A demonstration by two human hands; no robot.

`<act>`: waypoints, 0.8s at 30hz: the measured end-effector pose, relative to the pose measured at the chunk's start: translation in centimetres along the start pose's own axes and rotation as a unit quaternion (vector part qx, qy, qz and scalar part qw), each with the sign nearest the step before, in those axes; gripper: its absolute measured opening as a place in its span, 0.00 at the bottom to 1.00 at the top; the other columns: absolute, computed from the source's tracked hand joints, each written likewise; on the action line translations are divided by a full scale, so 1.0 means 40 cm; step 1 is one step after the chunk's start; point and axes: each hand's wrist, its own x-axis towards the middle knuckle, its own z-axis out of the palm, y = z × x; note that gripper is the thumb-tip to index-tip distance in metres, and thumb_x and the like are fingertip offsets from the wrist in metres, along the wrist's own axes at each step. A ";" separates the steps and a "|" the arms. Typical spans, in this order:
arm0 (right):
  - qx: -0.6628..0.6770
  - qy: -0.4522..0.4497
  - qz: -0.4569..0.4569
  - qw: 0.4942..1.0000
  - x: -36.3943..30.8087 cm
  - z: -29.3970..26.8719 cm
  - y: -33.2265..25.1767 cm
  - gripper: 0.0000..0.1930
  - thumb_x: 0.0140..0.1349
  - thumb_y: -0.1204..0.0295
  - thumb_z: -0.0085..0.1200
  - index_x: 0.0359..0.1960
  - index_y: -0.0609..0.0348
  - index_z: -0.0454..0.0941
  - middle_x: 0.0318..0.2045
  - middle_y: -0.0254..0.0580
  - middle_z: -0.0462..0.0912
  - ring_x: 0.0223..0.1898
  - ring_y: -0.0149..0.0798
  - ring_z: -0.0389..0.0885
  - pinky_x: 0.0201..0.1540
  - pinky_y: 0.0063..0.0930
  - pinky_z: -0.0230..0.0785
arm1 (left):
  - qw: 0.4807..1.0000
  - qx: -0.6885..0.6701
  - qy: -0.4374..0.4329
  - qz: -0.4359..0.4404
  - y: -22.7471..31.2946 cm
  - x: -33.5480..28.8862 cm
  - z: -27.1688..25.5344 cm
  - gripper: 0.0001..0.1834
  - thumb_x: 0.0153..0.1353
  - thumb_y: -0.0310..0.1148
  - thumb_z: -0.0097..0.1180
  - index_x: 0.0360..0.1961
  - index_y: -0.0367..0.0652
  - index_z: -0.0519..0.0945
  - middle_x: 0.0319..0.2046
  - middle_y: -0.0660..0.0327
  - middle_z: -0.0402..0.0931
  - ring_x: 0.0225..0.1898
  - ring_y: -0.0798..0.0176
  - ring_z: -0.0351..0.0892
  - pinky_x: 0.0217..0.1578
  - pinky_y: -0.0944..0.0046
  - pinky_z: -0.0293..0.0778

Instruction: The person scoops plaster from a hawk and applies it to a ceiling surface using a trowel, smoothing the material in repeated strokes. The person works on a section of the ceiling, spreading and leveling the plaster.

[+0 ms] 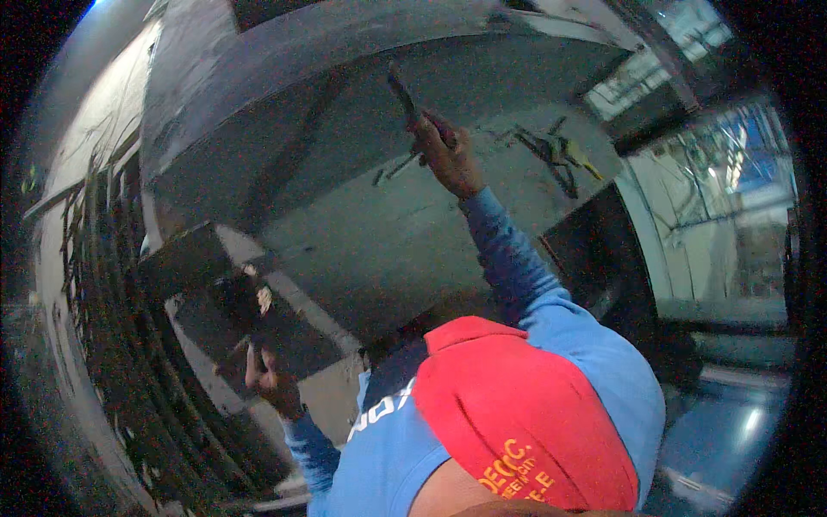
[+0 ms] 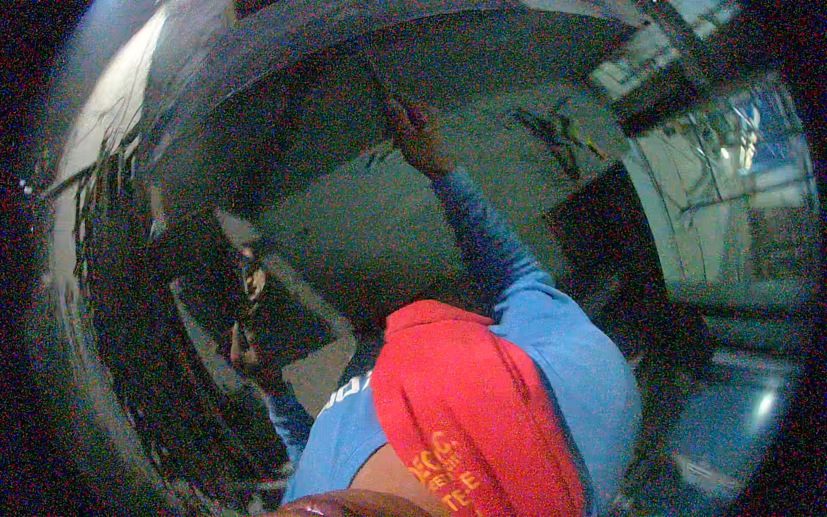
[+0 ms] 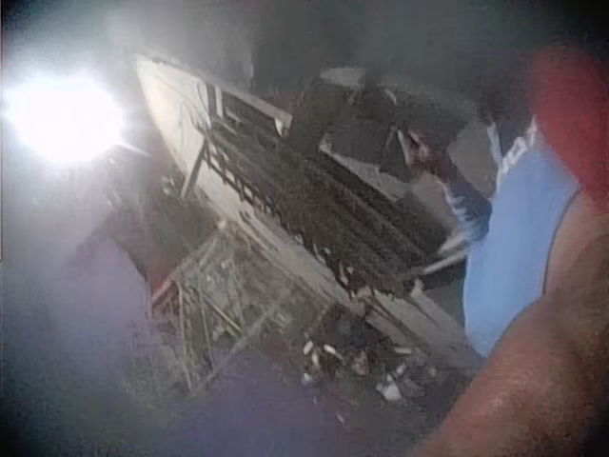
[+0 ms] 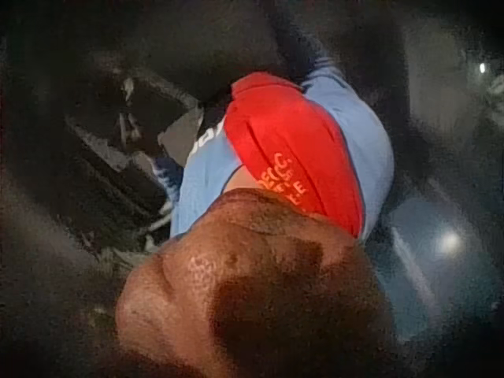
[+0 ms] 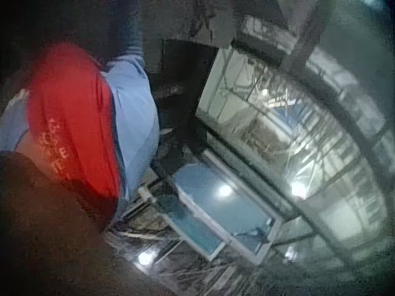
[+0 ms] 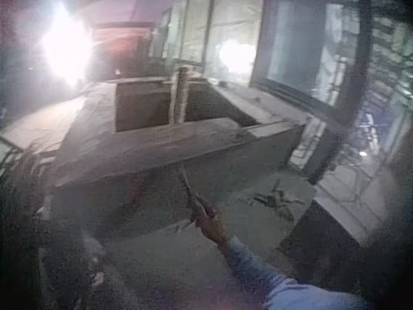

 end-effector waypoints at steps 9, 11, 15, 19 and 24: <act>-0.207 -0.134 -0.258 0.934 -0.014 0.361 -0.080 0.16 0.72 0.67 0.55 0.51 0.69 0.79 0.29 0.61 0.82 0.29 0.58 0.84 0.28 0.43 0.74 | 0.998 -0.032 -0.012 -0.043 0.115 0.022 0.053 0.17 0.74 0.39 0.57 0.47 0.33 0.83 0.26 0.70 0.73 0.28 0.75 0.65 0.28 0.70 0.60; -0.208 -0.139 -0.247 0.936 0.018 0.342 -0.088 0.14 0.71 0.67 0.56 0.47 0.68 0.80 0.27 0.64 0.81 0.28 0.62 0.83 0.27 0.46 0.73 | 0.999 0.002 0.000 -0.051 0.148 -0.005 0.073 0.15 0.74 0.37 0.56 0.47 0.33 0.83 0.25 0.72 0.72 0.27 0.76 0.64 0.26 0.71 0.58; -0.256 -0.128 -0.292 0.912 0.108 0.271 -0.097 0.15 0.70 0.63 0.57 0.41 0.67 0.81 0.23 0.62 0.81 0.26 0.64 0.83 0.26 0.47 0.72 | 0.995 0.048 0.015 -0.088 0.187 -0.058 0.093 0.15 0.74 0.36 0.55 0.48 0.32 0.83 0.26 0.71 0.74 0.27 0.77 0.65 0.27 0.72 0.59; -0.306 -0.119 -0.261 0.908 0.097 0.234 -0.103 0.16 0.70 0.62 0.59 0.42 0.66 0.82 0.24 0.61 0.82 0.26 0.62 0.83 0.26 0.45 0.73 | 0.975 0.042 0.025 -0.218 0.188 -0.102 0.057 0.15 0.74 0.35 0.54 0.50 0.32 0.82 0.28 0.70 0.76 0.28 0.78 0.67 0.27 0.73 0.60; -0.230 -0.043 -0.260 0.937 0.058 0.175 -0.122 0.14 0.71 0.62 0.58 0.44 0.61 0.84 0.27 0.58 0.84 0.25 0.58 0.84 0.26 0.44 0.73 | 0.993 0.058 -0.008 -0.101 0.177 -0.092 0.040 0.17 0.75 0.36 0.54 0.52 0.30 0.82 0.30 0.69 0.78 0.29 0.77 0.67 0.28 0.72 0.62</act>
